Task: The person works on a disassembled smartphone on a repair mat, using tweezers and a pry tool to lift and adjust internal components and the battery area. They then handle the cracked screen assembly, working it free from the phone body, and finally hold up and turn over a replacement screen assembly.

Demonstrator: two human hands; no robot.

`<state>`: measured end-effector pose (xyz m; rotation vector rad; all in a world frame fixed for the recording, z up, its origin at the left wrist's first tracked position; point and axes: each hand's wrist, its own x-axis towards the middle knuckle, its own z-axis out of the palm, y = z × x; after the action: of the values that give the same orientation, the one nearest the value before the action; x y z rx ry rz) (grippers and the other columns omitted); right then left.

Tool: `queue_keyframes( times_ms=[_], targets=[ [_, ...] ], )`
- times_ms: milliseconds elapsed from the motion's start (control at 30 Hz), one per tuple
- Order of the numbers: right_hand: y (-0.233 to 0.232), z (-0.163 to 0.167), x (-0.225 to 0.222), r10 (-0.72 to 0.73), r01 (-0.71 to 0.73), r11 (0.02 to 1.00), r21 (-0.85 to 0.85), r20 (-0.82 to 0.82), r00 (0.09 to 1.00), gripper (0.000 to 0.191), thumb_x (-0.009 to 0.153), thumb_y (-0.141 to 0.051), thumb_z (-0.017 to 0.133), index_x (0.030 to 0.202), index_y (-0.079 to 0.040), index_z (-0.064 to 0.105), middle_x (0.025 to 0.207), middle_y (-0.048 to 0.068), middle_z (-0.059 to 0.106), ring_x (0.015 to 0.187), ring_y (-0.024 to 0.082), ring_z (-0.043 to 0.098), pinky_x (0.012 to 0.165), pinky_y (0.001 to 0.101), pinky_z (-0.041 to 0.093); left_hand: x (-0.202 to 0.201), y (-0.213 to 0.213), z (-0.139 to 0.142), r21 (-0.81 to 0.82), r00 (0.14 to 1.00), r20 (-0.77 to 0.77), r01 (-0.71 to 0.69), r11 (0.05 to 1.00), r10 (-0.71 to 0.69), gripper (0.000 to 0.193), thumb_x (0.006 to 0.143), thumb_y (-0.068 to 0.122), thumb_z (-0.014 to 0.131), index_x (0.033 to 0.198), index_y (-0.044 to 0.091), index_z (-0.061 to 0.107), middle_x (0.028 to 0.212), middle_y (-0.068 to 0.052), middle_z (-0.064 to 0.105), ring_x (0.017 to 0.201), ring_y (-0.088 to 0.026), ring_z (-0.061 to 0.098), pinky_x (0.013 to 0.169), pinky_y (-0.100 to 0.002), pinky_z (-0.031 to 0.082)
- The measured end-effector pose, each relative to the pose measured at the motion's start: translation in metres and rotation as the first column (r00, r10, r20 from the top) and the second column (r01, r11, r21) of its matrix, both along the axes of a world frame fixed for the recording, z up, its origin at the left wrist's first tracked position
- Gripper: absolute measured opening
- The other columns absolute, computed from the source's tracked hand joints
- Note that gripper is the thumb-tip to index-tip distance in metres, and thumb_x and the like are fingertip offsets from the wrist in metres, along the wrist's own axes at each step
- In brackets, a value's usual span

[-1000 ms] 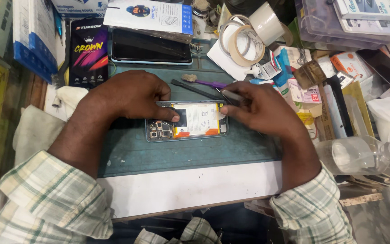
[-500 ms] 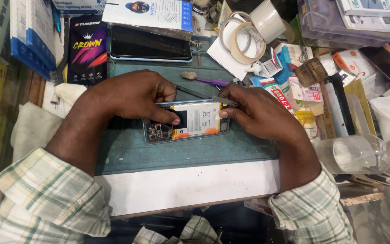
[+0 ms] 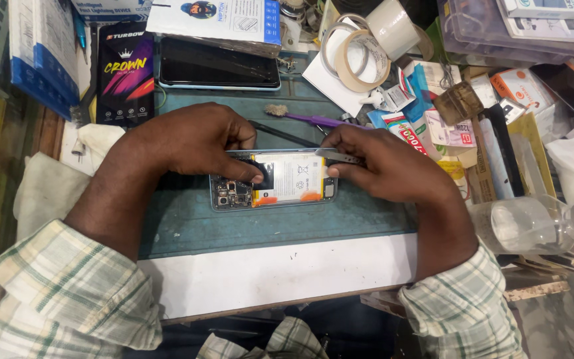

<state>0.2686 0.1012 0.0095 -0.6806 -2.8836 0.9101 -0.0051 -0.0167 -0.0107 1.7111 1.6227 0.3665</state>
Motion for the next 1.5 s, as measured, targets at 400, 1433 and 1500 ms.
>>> queue_keyframes(
  times_ms=[400,1433,1500],
  targets=[
    [0.001,-0.003,-0.002,-0.142,0.142,0.99,0.009,0.06,0.988,0.034,0.094,-0.026,0.069,0.124,-0.01,0.066,0.088,0.01,0.078,0.074,0.02,0.073,0.066,0.0375,0.054,0.002,-0.003,0.004,0.089,0.997,-0.028,0.075,0.993,-0.073,0.032,0.075,0.038,0.083,0.085,0.008,0.073,0.065,-0.01,0.068,0.059,-0.023,0.062,0.058,-0.041,0.046],
    [0.009,-0.017,0.008,-0.265,0.087,0.94,-0.329,-0.546,0.795,0.026,0.099,-0.013,0.072,0.117,0.005,0.065,0.1,0.013,0.076,0.091,0.015,0.073,0.077,0.0267,0.061,-0.011,-0.005,0.009,-0.192,0.997,-0.062,-0.051,0.98,0.04,0.04,0.07,0.046,0.09,0.088,0.011,0.079,0.066,-0.005,0.074,0.063,-0.018,0.068,0.062,-0.038,0.049],
    [0.008,-0.017,0.007,-0.304,0.105,0.924,-0.368,-0.538,0.786,0.019,0.1,-0.007,0.071,0.116,0.003,0.069,0.1,0.012,0.077,0.095,0.014,0.077,0.08,0.027,0.063,-0.01,-0.004,0.009,-0.207,0.996,-0.08,-0.06,0.977,0.045,0.041,0.071,0.046,0.09,0.088,0.011,0.079,0.066,-0.006,0.074,0.062,-0.019,0.067,0.062,-0.039,0.047]
  ],
)
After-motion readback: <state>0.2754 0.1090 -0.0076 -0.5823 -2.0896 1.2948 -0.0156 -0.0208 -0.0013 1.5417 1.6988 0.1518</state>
